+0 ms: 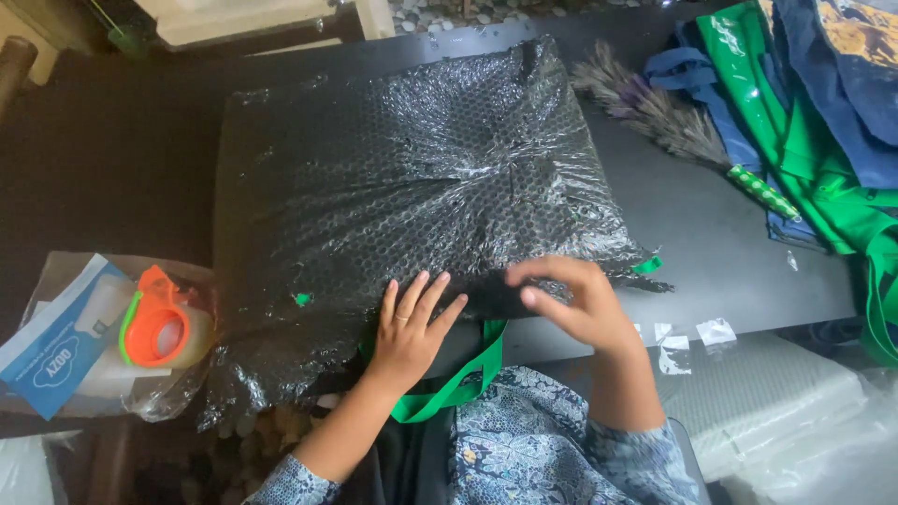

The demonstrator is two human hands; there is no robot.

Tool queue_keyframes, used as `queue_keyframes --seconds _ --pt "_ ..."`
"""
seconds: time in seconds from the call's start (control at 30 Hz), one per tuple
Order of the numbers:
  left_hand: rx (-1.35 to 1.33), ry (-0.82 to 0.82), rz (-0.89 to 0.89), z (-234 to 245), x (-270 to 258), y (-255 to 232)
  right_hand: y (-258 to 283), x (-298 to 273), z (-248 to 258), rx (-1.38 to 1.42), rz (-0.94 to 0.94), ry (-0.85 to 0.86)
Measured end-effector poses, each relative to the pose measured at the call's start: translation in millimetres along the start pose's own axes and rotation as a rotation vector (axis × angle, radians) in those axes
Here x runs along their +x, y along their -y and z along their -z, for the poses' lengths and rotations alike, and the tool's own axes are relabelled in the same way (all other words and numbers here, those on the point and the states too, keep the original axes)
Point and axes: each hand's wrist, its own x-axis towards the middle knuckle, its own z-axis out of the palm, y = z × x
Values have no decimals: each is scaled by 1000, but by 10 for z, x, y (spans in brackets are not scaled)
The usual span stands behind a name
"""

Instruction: The person uses a tape dispenser to cut pieces of clear tape and secures a black bubble-wrapped package on a table. They fold the bubble wrap edges and press the tape to seal the package, then flip it over to continue sealing the other side.

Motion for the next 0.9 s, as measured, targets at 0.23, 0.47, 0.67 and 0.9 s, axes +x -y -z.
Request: queue_keyframes --seconds 0.23,0.47,0.67,0.9 --pt "-293 21 91 359 312 61 125 -441 35 118 -193 424" --pt "-696 262 384 569 454 316 187 -496 -413 -374 -425 718" --pt "-861 326 551 866 711 399 -441 -691 -771 -582 -333 714" --pt "-913 325 626 926 750 429 -714 -852 -852 -535 -39 603"
